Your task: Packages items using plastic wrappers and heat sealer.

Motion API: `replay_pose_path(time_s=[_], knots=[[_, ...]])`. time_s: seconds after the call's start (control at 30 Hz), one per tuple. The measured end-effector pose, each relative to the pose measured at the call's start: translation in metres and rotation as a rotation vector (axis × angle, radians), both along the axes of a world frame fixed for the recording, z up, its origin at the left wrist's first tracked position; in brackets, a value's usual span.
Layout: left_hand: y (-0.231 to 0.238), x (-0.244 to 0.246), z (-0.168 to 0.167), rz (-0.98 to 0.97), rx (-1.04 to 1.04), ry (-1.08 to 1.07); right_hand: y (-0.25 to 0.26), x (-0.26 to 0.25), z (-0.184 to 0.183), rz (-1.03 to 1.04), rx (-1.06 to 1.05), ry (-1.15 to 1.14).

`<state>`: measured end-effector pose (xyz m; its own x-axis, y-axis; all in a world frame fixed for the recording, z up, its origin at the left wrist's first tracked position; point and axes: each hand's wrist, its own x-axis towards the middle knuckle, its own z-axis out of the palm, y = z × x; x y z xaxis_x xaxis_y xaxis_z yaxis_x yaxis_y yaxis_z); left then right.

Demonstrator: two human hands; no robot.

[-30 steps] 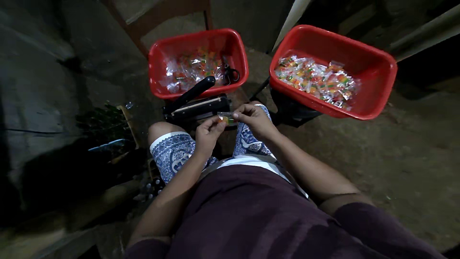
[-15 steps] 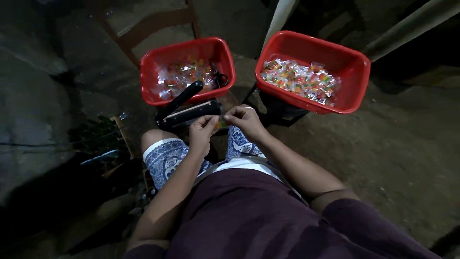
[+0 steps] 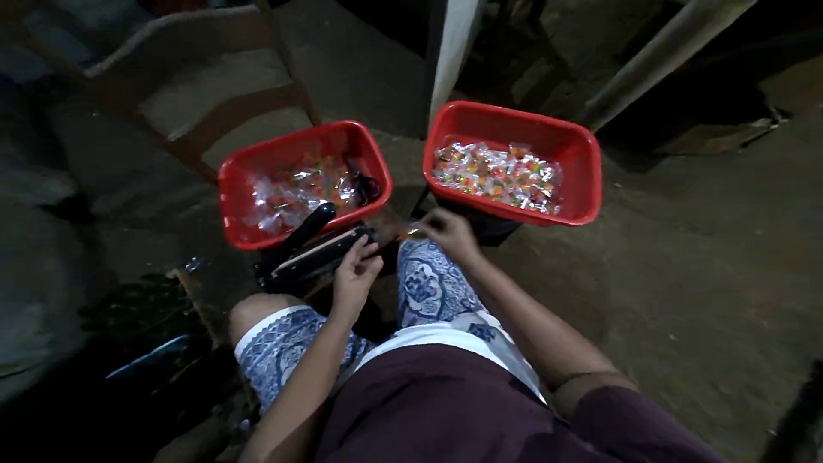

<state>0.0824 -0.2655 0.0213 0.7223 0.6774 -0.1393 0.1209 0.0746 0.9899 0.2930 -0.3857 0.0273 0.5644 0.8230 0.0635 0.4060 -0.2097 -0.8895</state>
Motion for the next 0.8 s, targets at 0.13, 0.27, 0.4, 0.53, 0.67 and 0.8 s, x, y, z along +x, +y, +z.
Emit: replay_pose_path(time_s=[0.13, 0.27, 0.4, 0.53, 0.67, 0.8], knots=[[0.022, -0.002, -0.024, -0.034, 0.03, 0.084, -0.027, 0.101, 0.005, -0.414, -0.027, -0.289], [0.037, 0.001, -0.05, -0.066, -0.003, 0.187, -0.039, 0.157, 0.012, -0.634, -0.232, -0.446], [0.05, 0.008, -0.06, -0.277, -0.025, 0.364, 0.019, 0.133, 0.001, -0.43, -0.219, -0.48], [0.053, 0.013, -0.059, -0.55, -0.075, 0.556, 0.108, 0.097, -0.026, -0.045, -0.233, -0.478], [0.052, 0.013, -0.062, -0.784, -0.021, 0.638, 0.194, 0.079, -0.054, 0.243, -0.389, -0.507], [0.051, 0.015, -0.063, -0.877, 0.039, 0.672, 0.261, 0.063, -0.077, 0.445, -0.637, -0.604]])
